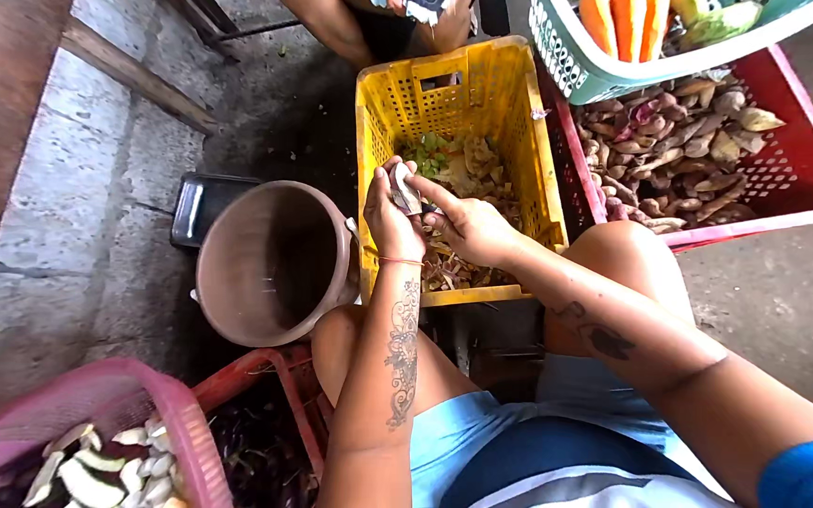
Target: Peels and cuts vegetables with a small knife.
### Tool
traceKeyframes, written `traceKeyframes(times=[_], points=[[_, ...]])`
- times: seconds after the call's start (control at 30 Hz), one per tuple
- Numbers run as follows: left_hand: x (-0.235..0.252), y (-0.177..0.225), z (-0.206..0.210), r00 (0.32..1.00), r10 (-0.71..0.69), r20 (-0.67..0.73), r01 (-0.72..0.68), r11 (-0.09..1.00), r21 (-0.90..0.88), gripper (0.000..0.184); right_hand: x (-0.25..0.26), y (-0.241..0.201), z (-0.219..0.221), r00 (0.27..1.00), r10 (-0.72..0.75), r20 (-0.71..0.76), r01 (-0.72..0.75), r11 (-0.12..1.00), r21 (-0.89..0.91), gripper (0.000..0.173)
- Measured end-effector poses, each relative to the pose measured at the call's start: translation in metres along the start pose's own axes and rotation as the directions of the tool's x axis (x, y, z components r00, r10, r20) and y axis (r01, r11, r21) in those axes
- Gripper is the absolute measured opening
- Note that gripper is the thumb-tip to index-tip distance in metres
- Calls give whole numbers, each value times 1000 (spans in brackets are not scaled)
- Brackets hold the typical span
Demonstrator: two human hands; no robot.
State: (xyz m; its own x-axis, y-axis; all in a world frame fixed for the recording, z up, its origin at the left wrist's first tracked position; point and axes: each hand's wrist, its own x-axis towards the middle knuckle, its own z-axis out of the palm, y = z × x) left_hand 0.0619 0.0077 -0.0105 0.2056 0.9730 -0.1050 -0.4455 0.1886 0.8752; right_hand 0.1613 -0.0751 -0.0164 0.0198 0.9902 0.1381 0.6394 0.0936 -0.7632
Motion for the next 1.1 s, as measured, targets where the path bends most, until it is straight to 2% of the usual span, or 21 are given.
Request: traceKeyframes(times=[0.23, 0.37, 0.43, 0.5, 0.6, 0.63, 0.8, 0.93, 1.03, 1.07, 1.1], points=[[1, -1, -1, 999, 26, -27, -25, 998, 56, 56, -1, 0, 4, 994, -76, -78, 73, 997, -40, 44], [-2, -1, 1, 998, 10, -58, -5, 997, 75, 58, 0, 2, 8, 982, -111, -153, 97, 991, -96, 40], [-4, -3, 2, 997, 40, -65, -34, 996, 87, 57, 1, 3, 6, 984, -96, -148, 87, 994, -65, 39], [-5, -4, 0, 997, 74, -29, -71, 993, 93, 55, 2, 3, 2, 993, -60, -101, 60, 998, -5, 43], [-2, -7, -2, 989, 143, 45, -148, 981, 126, 55, 2, 7, -7, 1000, -4, 24, 2, 998, 63, 65], [-2, -8, -3, 983, 173, 64, -180, 973, 142, 55, 2, 8, -9, 999, 2, 43, -5, 998, 69, 68], [-5, -9, -2, 957, 275, 89, -286, 944, 163, 52, 5, 14, -10, 999, -17, -52, 22, 994, 103, 48], [-5, -8, -6, 949, 285, 138, -305, 938, 163, 50, 8, 20, -4, 986, -66, -152, 86, 988, 128, 42], [-7, -9, -6, 965, 200, 169, -224, 964, 142, 49, 9, 20, -6, 987, -23, -161, 69, 954, 291, 38], [-6, -8, -7, 976, 133, 173, -155, 980, 123, 48, 9, 17, -7, 989, 21, -146, 42, 908, 417, 37], [-6, -6, -7, 984, 61, 170, -79, 992, 101, 49, 9, 14, -7, 988, 75, -131, 15, 815, 580, 35]])
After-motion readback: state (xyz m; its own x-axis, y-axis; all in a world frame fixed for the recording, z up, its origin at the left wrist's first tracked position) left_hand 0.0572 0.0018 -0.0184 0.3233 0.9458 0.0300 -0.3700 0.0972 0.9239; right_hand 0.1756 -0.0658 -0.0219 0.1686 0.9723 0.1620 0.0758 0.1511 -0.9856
